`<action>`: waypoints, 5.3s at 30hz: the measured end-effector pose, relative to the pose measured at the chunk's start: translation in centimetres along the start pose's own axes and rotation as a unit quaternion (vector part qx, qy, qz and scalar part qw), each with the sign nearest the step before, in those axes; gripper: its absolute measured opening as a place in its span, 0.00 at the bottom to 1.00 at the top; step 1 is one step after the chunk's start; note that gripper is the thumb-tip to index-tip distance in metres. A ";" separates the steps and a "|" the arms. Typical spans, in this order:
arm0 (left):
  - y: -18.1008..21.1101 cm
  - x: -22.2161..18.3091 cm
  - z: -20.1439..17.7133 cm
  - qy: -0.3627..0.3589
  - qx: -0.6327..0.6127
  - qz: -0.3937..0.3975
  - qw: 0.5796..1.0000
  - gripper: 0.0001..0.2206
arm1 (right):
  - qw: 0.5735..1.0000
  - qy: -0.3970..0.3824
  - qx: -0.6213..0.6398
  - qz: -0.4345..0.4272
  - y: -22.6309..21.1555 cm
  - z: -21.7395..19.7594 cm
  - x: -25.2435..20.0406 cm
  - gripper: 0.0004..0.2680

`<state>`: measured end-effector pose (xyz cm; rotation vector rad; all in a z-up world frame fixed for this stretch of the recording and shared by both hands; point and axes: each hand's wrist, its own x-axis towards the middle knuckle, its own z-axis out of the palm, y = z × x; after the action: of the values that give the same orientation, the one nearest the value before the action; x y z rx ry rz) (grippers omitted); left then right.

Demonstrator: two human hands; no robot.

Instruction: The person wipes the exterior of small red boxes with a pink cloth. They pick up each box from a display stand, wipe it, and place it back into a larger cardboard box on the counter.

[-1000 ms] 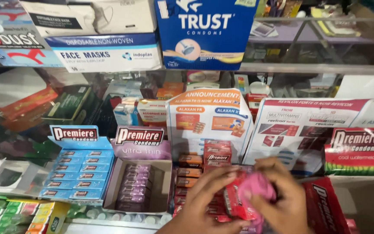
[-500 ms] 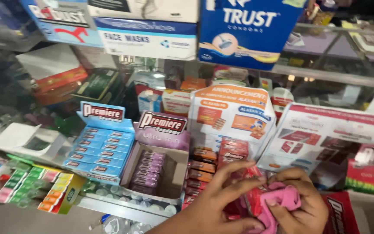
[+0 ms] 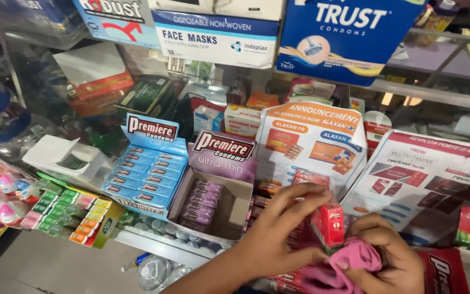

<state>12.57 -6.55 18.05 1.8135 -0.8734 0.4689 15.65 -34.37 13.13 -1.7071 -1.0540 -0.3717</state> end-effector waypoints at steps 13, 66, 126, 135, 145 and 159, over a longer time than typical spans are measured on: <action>-0.1 -0.5 0.5 0.030 -0.017 0.003 0.999 0.35 | 0.989 0.029 0.117 0.088 -1.0 0.6 -0.5 0.13; -4.1 -2.5 4.5 0.026 -0.544 -0.119 0.830 0.47 | 0.949 0.248 0.120 0.152 -3.1 3.9 -0.3 0.05; -1.0 2.6 1.5 -0.128 -0.324 -0.149 0.925 0.43 | 0.952 0.177 -0.180 0.175 -3.8 0.9 4.7 0.11; -0.9 2.9 1.0 -0.122 -0.321 -0.167 0.924 0.43 | 0.980 0.107 -0.069 0.155 -2.7 0.0 3.5 0.10; -1.0 3.2 2.0 -0.140 -0.241 -0.140 0.950 0.42 | 0.972 0.140 -0.101 0.160 -3.7 0.1 2.7 0.10; -0.2 2.3 2.4 -0.131 -0.170 -0.083 0.973 0.43 | 0.946 0.196 -0.107 0.235 -4.9 1.0 2.0 0.10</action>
<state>14.06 -9.49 18.49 1.6304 -0.9082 -0.0310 12.69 -32.19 17.08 -1.9090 -0.3096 -0.5011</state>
